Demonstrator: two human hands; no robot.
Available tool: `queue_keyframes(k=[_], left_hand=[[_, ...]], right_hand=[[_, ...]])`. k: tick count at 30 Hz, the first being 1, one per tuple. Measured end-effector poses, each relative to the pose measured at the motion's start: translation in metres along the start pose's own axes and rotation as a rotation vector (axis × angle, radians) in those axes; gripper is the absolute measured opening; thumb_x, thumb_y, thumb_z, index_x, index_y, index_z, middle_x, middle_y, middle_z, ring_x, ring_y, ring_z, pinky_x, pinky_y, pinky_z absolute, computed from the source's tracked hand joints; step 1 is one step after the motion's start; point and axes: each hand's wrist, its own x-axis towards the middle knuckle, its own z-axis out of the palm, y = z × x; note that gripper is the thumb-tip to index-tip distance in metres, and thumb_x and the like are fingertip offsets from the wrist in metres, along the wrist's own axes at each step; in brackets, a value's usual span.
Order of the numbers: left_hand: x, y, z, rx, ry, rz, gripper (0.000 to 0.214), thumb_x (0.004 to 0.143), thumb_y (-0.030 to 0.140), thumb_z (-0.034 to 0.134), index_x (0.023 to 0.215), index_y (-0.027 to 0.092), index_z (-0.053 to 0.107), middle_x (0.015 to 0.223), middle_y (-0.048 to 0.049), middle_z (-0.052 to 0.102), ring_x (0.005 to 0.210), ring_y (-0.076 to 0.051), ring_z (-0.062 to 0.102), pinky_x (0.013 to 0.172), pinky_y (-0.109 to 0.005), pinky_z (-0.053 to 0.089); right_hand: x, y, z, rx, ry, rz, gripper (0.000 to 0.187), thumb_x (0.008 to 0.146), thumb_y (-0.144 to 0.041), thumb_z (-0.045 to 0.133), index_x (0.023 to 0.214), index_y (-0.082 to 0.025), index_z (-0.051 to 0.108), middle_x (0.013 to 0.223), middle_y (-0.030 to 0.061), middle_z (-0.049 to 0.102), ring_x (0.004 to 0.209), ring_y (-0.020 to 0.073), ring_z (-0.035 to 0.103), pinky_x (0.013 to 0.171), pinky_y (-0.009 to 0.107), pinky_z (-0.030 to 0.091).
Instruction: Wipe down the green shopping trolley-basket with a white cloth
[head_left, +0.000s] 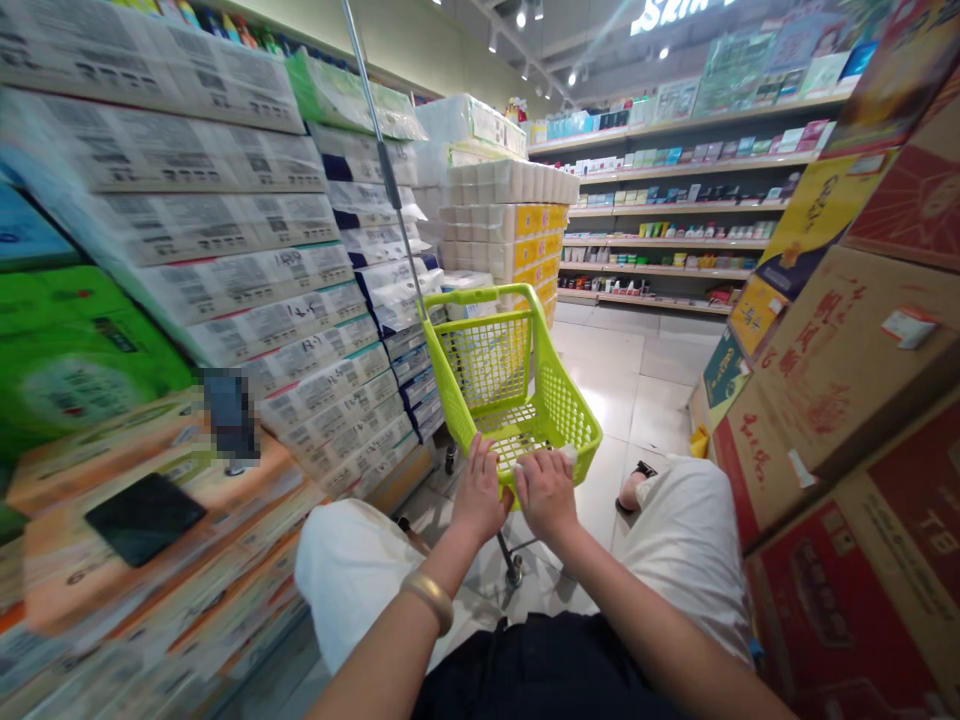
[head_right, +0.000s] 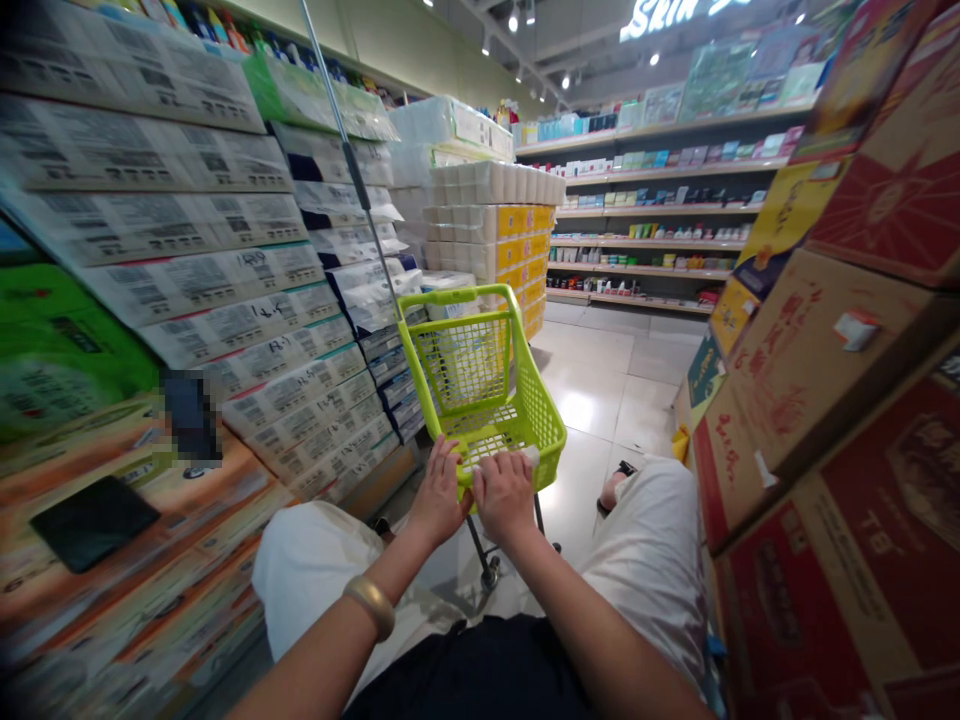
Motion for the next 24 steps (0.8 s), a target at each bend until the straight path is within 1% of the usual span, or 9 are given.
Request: queue_keyframes(k=[3,5,7,11,13,15,17,21,24], left_hand=[[-0.001,-0.003,-0.001,-0.012,0.002,0.021,0.037,0.078,0.011,0.047,0.114,0.017,0.040,0.137,-0.0172,0.040,0.145,-0.031,0.016,0.112,-0.056,0.036],[-0.001,-0.005,-0.003,-0.017,0.000,0.031,0.039,0.077,0.013,0.050,0.114,0.017,0.041,0.137,-0.0171,0.041,0.145,-0.032,0.016,0.111,-0.057,0.036],[0.000,-0.005,-0.004,-0.012,-0.002,0.028,0.042,0.073,0.014,0.055,0.113,0.017,0.042,0.137,-0.0166,0.042,0.145,-0.033,0.017,0.112,-0.057,0.035],[0.000,-0.002,-0.005,-0.007,0.008,0.010,0.046,0.068,0.011,0.058,0.111,0.018,0.043,0.137,-0.0147,0.043,0.144,-0.033,0.019,0.113,-0.056,0.034],[0.000,0.000,-0.004,-0.014,0.018,0.004,0.046,0.068,0.010,0.057,0.111,0.019,0.043,0.136,-0.0144,0.042,0.144,-0.033,0.019,0.113,-0.056,0.034],[0.000,0.001,-0.003,-0.020,0.026,-0.007,0.047,0.067,0.009,0.057,0.110,0.019,0.042,0.136,-0.0145,0.042,0.144,-0.033,0.019,0.113,-0.056,0.034],[0.000,0.001,-0.001,-0.023,0.025,-0.013,0.046,0.068,0.009,0.057,0.110,0.018,0.042,0.135,-0.0152,0.042,0.144,-0.033,0.019,0.112,-0.057,0.034],[-0.001,-0.001,-0.001,-0.023,0.007,0.002,0.039,0.075,0.012,0.051,0.112,0.018,0.041,0.136,-0.0165,0.040,0.145,-0.032,0.018,0.111,-0.058,0.036],[-0.002,-0.004,-0.004,-0.013,0.000,0.017,0.040,0.074,0.014,0.053,0.112,0.018,0.040,0.137,-0.0168,0.040,0.145,-0.033,0.017,0.111,-0.058,0.035]], right_hand=[[0.000,-0.021,0.005,0.040,-0.051,-0.070,0.016,0.092,-0.030,0.048,0.091,-0.022,0.062,0.090,0.0053,0.060,0.090,0.0219,0.048,0.091,0.036,0.030],[0.001,-0.016,0.003,0.050,-0.069,-0.113,0.016,0.092,-0.031,0.048,0.094,-0.023,0.062,0.089,0.0044,0.061,0.090,0.0212,0.048,0.089,0.035,0.031],[0.001,0.002,-0.003,0.042,-0.058,-0.121,0.017,0.093,-0.031,0.047,0.095,-0.023,0.062,0.089,0.0043,0.061,0.090,0.0209,0.049,0.089,0.034,0.031],[0.003,0.047,-0.017,-0.005,0.001,-0.056,0.021,0.094,-0.029,0.043,0.094,-0.022,0.062,0.089,0.0055,0.060,0.093,0.0216,0.049,0.093,0.034,0.031],[0.004,0.055,-0.019,-0.030,0.021,-0.023,0.021,0.095,-0.029,0.042,0.092,-0.021,0.062,0.089,0.0061,0.060,0.093,0.0222,0.049,0.094,0.035,0.031],[0.003,0.048,-0.016,-0.050,0.050,0.033,0.022,0.094,-0.029,0.042,0.090,-0.020,0.062,0.088,0.0069,0.060,0.093,0.0233,0.048,0.094,0.037,0.031],[0.002,0.027,-0.009,-0.039,0.053,0.047,0.021,0.094,-0.028,0.043,0.088,-0.020,0.062,0.087,0.0072,0.059,0.092,0.0236,0.047,0.093,0.038,0.031],[-0.001,-0.014,0.003,0.036,-0.031,-0.057,0.017,0.092,-0.029,0.047,0.089,-0.022,0.062,0.088,0.0057,0.059,0.090,0.0220,0.047,0.090,0.036,0.031],[0.001,-0.008,0.000,0.043,-0.066,-0.113,0.016,0.092,-0.030,0.047,0.092,-0.023,0.062,0.087,0.0044,0.060,0.089,0.0209,0.048,0.088,0.035,0.031]])
